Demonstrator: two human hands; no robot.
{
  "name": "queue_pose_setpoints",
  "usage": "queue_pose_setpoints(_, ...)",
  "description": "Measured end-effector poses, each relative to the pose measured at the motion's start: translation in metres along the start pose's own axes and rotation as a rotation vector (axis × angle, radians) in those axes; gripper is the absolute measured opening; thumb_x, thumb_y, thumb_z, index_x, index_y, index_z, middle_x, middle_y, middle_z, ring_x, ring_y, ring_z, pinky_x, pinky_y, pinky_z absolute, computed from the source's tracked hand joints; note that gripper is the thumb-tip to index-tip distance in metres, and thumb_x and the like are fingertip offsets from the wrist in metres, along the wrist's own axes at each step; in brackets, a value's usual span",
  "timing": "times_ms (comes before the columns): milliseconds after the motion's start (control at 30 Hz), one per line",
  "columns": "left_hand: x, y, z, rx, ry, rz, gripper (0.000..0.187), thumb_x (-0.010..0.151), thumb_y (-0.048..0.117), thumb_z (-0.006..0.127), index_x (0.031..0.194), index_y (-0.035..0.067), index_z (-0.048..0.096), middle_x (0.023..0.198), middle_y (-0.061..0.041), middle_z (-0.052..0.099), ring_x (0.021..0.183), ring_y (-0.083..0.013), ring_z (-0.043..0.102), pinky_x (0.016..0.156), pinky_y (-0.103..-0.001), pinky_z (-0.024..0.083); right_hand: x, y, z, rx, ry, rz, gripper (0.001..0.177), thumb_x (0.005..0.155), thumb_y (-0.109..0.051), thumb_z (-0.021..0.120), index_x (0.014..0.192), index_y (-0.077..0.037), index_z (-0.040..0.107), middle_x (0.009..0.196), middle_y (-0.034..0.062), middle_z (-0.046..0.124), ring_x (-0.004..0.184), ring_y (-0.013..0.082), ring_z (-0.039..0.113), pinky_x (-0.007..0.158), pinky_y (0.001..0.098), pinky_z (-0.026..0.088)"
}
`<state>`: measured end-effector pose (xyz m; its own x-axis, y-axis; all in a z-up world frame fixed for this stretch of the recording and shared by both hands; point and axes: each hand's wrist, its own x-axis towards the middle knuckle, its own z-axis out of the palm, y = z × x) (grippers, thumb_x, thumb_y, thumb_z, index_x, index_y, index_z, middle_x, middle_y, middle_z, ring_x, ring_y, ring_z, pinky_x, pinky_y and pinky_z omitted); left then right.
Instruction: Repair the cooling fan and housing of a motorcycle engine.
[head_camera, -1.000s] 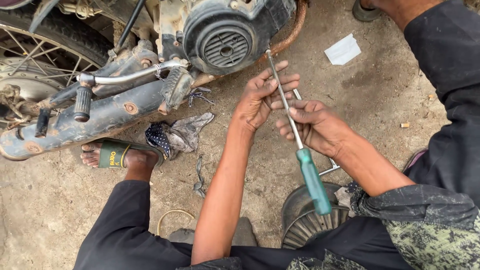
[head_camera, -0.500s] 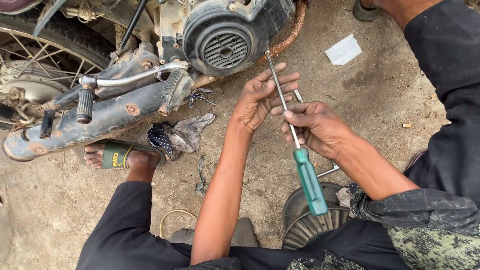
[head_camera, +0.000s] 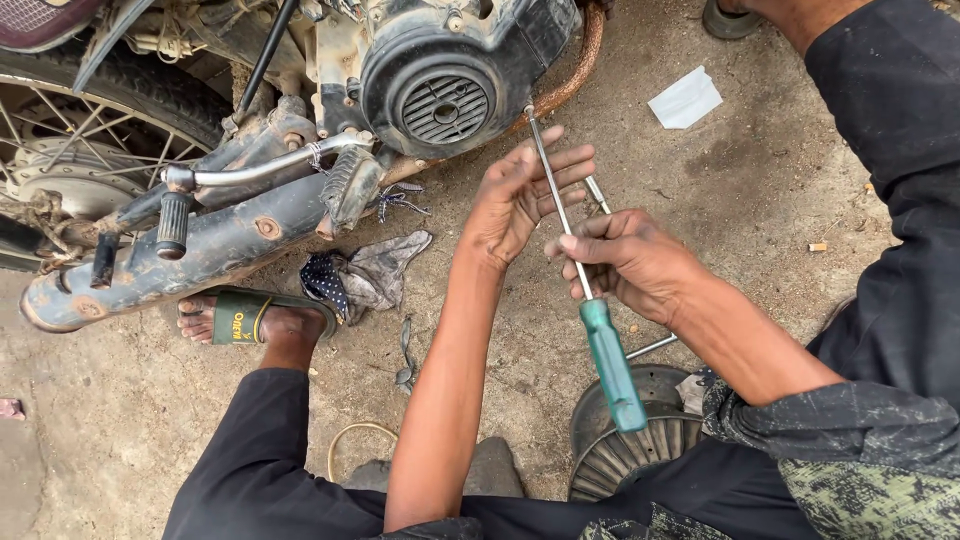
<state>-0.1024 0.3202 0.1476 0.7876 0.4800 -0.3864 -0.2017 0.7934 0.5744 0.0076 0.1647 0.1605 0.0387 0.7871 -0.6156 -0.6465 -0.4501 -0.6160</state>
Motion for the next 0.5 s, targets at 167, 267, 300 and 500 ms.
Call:
queue_pose_setpoints(167, 0.018, -0.025, -0.04, 0.015, -0.067, 0.009, 0.049, 0.084, 0.007, 0.076, 0.129, -0.003, 0.057, 0.102, -0.021, 0.074, 0.09, -0.026, 0.077, 0.074, -0.032, 0.067, -0.005, 0.0, 0.008, 0.257, -0.11, -0.018, 0.028, 0.09, -0.016, 0.071, 0.113, 0.0, 0.073, 0.074, 0.0087, 0.073, 0.062, 0.0165, 0.071, 0.055, 0.0238, 0.056)
queue_pose_setpoints(267, 0.035, -0.037, -0.065, 0.104, 0.017, 0.024, 0.041, 0.089, 0.003, 0.077, 0.124, -0.006, 0.058, 0.096, -0.022, 0.074, 0.081, -0.0264, 0.076, 0.063, -0.029, 0.062, -0.009, -0.005, 0.011, 0.106, -0.05, 0.011, 0.03, 0.09, -0.021, 0.068, 0.112, 0.0, 0.072, 0.074, 0.0098, 0.075, 0.062, 0.0179, 0.072, 0.055, 0.0256, 0.056)
queue_pose_setpoints(300, 0.038, -0.04, -0.072, 0.144, 0.075, 0.027, 0.036, 0.091, 0.001, 0.078, 0.12, -0.007, 0.058, 0.092, -0.022, 0.073, 0.076, -0.0269, 0.075, 0.055, -0.028, 0.059, -0.01, -0.005, 0.011, -0.033, 0.007, 0.036, 0.03, 0.092, -0.023, 0.066, 0.109, 0.001, 0.072, 0.073, 0.0105, 0.076, 0.061, 0.0189, 0.072, 0.055, 0.0275, 0.056)
queue_pose_setpoints(500, 0.023, -0.023, -0.034, 0.119, 0.063, 0.011, 0.037, 0.094, 0.011, 0.071, 0.124, -0.008, 0.059, 0.094, -0.023, 0.074, 0.078, -0.0265, 0.076, 0.062, -0.029, 0.062, -0.01, 0.019, 0.007, -0.067, 0.039, 0.027, 0.031, 0.098, -0.021, 0.069, 0.103, 0.01, 0.069, 0.071, 0.0122, 0.071, 0.061, 0.0225, 0.07, 0.057, 0.0344, 0.056)
